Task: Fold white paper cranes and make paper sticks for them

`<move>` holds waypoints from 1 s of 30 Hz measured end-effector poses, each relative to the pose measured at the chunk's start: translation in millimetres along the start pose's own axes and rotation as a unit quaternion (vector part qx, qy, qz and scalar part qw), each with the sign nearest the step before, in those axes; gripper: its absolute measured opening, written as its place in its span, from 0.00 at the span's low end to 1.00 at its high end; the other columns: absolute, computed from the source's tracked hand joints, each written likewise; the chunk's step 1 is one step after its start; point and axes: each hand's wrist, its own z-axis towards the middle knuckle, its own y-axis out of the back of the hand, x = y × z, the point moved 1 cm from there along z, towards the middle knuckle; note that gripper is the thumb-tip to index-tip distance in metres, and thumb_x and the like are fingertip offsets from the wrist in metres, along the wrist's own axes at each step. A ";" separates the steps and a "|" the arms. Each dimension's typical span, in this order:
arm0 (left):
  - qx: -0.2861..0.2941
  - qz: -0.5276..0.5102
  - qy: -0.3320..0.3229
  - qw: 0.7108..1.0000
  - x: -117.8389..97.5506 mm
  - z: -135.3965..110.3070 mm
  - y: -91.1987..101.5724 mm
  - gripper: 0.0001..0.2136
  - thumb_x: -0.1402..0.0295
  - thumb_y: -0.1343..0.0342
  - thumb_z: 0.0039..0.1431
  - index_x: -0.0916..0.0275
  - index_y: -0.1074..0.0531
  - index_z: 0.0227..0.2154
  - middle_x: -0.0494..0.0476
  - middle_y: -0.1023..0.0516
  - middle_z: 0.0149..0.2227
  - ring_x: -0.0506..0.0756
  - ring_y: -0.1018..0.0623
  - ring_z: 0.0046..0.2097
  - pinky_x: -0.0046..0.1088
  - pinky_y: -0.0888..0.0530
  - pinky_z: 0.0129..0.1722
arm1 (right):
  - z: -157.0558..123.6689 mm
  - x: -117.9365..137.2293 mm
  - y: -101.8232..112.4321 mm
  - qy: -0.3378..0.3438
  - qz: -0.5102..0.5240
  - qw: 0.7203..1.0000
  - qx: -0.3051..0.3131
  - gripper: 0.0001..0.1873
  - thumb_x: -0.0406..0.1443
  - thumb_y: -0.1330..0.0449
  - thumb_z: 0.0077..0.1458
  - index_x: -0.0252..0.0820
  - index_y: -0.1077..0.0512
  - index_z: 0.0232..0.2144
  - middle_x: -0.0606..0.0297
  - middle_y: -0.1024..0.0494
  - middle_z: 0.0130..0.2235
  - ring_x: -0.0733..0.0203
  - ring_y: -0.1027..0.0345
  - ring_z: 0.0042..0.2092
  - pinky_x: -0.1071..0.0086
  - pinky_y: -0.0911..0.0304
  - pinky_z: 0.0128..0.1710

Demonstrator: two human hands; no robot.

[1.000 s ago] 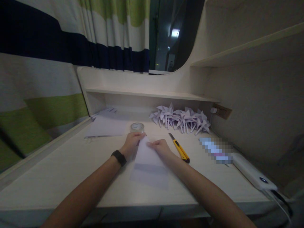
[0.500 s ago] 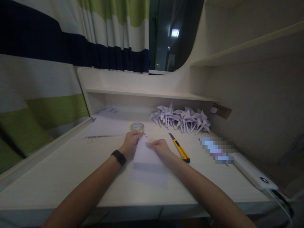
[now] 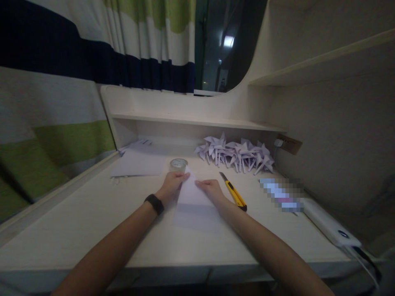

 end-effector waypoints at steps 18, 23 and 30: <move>-0.050 0.003 -0.051 0.997 -15.9 -5.1 -4.0 0.17 0.55 0.34 0.42 0.67 0.27 0.22 0.53 0.28 0.18 0.50 0.31 0.19 0.24 0.37 0.18 | -5.5 3.1 -2.4 0.061 -0.027 0.998 -0.009 0.23 0.51 0.36 0.39 0.37 0.30 0.13 0.69 0.36 0.15 0.69 0.47 0.20 0.73 0.55 0.19; -0.076 0.004 -0.042 0.996 -26.6 -13.0 -6.3 0.14 0.59 0.34 0.42 0.67 0.26 0.22 0.54 0.27 0.18 0.50 0.31 0.19 0.24 0.36 0.18 | -7.9 1.3 -7.0 0.049 -0.019 0.999 0.015 0.23 0.51 0.36 0.41 0.36 0.27 0.16 0.69 0.33 0.16 0.68 0.45 0.20 0.73 0.53 0.20; -0.105 0.001 -0.052 0.993 -35.8 -14.1 -4.6 0.13 0.60 0.35 0.44 0.68 0.27 0.22 0.52 0.30 0.16 0.49 0.32 0.18 0.24 0.36 0.18 | -13.8 4.8 -8.6 0.041 0.036 0.998 0.040 0.22 0.51 0.35 0.40 0.35 0.28 0.16 0.69 0.33 0.16 0.69 0.47 0.19 0.73 0.55 0.20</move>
